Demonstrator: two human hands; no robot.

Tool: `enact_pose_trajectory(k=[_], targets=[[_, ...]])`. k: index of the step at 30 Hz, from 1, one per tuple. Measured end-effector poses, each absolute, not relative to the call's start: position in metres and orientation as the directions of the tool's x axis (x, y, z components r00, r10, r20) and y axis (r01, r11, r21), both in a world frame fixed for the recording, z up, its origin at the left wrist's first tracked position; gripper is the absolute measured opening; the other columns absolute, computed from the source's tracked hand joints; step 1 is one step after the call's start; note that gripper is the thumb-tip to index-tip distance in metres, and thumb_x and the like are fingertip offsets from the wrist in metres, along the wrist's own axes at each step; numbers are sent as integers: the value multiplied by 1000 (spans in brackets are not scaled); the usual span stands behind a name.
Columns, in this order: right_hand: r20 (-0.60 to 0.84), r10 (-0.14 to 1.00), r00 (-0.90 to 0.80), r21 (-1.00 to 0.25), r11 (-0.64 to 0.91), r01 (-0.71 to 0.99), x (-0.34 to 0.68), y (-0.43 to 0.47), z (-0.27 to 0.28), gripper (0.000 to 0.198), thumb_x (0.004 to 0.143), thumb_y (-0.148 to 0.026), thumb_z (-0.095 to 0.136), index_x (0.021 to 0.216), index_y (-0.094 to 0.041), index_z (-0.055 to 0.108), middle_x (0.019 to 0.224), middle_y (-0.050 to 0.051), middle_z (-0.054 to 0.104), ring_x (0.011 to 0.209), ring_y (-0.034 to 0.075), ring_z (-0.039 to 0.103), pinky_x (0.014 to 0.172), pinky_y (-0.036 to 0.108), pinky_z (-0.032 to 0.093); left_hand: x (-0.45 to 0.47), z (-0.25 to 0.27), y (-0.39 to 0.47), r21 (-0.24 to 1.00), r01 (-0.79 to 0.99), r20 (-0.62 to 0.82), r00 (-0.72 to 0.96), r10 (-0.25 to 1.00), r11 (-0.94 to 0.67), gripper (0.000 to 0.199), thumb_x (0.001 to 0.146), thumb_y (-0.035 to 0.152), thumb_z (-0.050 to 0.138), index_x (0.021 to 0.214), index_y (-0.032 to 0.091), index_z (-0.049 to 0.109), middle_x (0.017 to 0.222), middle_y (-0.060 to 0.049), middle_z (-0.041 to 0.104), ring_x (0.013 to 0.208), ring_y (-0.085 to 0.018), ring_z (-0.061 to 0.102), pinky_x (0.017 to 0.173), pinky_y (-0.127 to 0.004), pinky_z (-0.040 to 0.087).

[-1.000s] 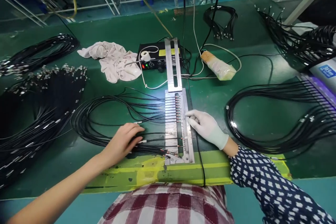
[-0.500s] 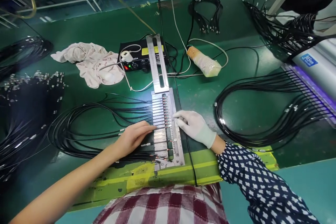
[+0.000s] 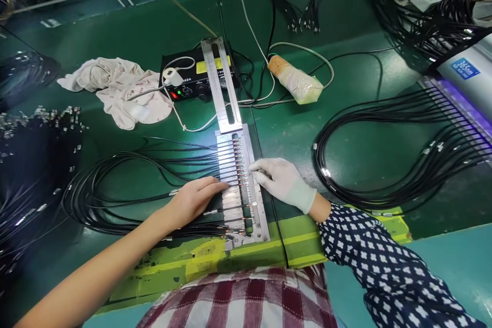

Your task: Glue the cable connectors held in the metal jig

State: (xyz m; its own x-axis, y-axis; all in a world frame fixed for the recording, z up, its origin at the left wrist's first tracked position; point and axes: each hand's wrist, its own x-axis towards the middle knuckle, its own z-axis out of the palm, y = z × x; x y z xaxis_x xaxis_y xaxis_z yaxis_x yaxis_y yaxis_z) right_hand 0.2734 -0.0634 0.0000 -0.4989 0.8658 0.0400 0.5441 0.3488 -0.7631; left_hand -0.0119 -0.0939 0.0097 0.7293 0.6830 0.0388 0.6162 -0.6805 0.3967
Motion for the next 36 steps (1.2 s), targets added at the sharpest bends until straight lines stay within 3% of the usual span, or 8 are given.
enact_pose_trajectory(k=[5, 8, 13, 16, 20, 26, 32, 36], targets=[[38, 863, -503, -765, 349, 541, 274, -63, -1, 21, 99, -29, 51, 110, -27, 69, 103, -1, 73, 92, 18, 66, 90, 33, 46, -14, -1, -116, 314, 693, 171, 632, 756, -650, 42, 97, 14, 40, 134, 25, 56, 109, -10, 61, 99, -21, 53, 86, -35, 41], [36, 861, -508, -758, 355, 547, 274, -61, -1, 21, 99, -27, 51, 108, -27, 69, 101, -1, 73, 91, 18, 65, 87, 32, 46, -17, -4, -124, 244, 773, 189, 554, 811, -585, 45, 97, 14, 41, 134, 32, 58, 100, -8, 59, 94, -21, 50, 82, -37, 35], [67, 868, -492, -746, 371, 553, 273, -64, -2, 19, 98, -25, 52, 106, -24, 69, 96, -1, 73, 84, 18, 65, 81, 31, 46, -11, 9, -127, 315, 765, 23, 586, 810, -562, 39, 101, 20, 37, 137, 28, 53, 90, -3, 62, 84, -18, 50, 80, -36, 31], [139, 862, -488, -735, 420, 532, 274, -71, -2, 18, 98, -24, 52, 106, -22, 69, 103, 2, 73, 93, 20, 65, 89, 35, 46, -4, 17, -135, 390, 753, 5, 574, 819, -530, 25, 101, 28, 43, 119, 22, 59, 97, -4, 66, 90, -18, 53, 87, -38, 32], [176, 854, -490, -714, 453, 534, 274, -76, -3, 17, 97, -24, 53, 105, -21, 68, 102, 4, 73, 95, 22, 65, 90, 39, 47, -16, 18, -149, 454, 764, -36, 530, 847, -459, 17, 101, 28, 45, 97, 19, 59, 91, -3, 64, 88, -17, 53, 82, -34, 36], [147, 861, -487, -721, 431, 543, 273, -72, -4, 16, 96, -21, 54, 102, -23, 69, 103, 2, 73, 95, 23, 66, 88, 39, 48, -47, 19, -162, 480, 751, -19, 525, 851, -453, 23, 98, 24, 51, 120, 23, 58, 103, -5, 61, 96, -18, 54, 85, -32, 41], [154, 864, -479, -718, 431, 547, 273, -71, -5, 15, 96, -22, 55, 102, -23, 68, 101, 2, 73, 93, 22, 66, 86, 39, 48, -9, 10, -152, 551, 670, 76, 554, 829, -498, 14, 98, 18, 49, 108, 18, 59, 95, -5, 63, 89, -16, 55, 80, -28, 45], [160, 860, -484, -727, 435, 532, 272, -71, -3, 16, 96, -20, 53, 101, -23, 68, 102, 2, 73, 94, 22, 66, 87, 38, 48, -5, 9, -138, 551, 623, 148, 582, 800, -555, 28, 98, 11, 43, 121, 17, 58, 99, -5, 63, 89, -13, 57, 79, -23, 48]])
